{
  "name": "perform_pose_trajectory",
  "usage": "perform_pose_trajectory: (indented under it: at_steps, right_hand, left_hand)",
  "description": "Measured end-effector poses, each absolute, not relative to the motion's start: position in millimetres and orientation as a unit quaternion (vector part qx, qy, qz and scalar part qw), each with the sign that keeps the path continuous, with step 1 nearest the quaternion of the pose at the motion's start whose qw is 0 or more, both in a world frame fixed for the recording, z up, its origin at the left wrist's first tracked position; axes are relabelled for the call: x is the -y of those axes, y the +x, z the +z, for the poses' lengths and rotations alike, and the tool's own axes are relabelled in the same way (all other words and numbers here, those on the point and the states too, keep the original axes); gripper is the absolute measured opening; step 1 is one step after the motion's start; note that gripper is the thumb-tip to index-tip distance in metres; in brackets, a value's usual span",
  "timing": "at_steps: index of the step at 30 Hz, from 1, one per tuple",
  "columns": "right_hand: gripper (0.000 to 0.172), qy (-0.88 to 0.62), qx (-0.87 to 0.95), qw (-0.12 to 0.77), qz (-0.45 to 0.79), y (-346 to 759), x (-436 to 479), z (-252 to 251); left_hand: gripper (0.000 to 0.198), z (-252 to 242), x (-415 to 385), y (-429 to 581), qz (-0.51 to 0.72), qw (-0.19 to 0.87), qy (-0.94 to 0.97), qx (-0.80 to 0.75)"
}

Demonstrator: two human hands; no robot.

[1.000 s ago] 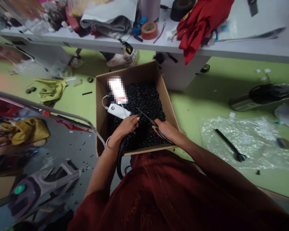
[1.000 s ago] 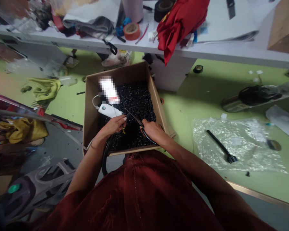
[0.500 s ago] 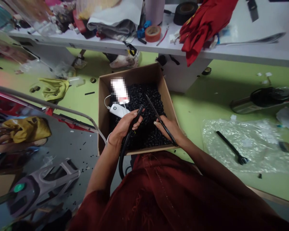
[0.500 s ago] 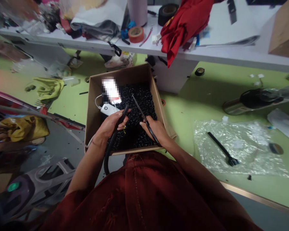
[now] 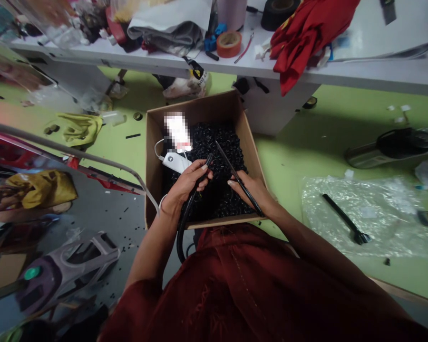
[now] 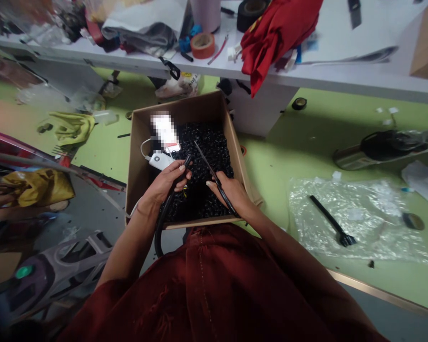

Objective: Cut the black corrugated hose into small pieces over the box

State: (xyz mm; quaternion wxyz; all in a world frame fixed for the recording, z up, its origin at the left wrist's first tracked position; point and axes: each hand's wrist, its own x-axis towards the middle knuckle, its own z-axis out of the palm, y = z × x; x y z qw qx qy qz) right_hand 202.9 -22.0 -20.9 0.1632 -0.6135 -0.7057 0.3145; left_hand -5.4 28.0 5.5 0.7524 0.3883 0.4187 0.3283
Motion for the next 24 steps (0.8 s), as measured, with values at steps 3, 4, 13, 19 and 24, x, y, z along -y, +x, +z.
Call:
perform_pose_trajectory:
  at_steps: [3, 4, 13, 19, 24]
  right_hand:
    - [0.033, -0.609, 0.703, 0.161, 0.331, 203.5, 21.1, -23.0]
    - [0.034, -0.604, 0.702, 0.162, 0.339, 203.6, 20.6, -23.9]
    - [0.051, -0.552, 0.713, 0.210, 0.377, 203.3, 18.7, -28.8]
    - [0.055, -0.555, 0.716, 0.185, 0.380, 202.9, 19.3, -26.1]
    - [0.058, -0.560, 0.721, 0.170, 0.371, 202.1, 19.1, -25.9]
  left_hand:
    - [0.037, 3.1, -27.8, -5.0, 0.344, 0.755, 0.379, -0.409]
    - [0.038, 2.5, -27.7, -5.0, 0.346, 0.758, 0.374, -0.408]
    - [0.040, 3.2, -27.5, -6.0, 0.339, 0.777, 0.351, -0.397]
    - [0.043, 5.6, -27.4, -5.6, 0.321, 0.782, 0.352, -0.402]
    - [0.046, 5.2, -26.9, -7.1, 0.289, 0.786, 0.357, -0.413]
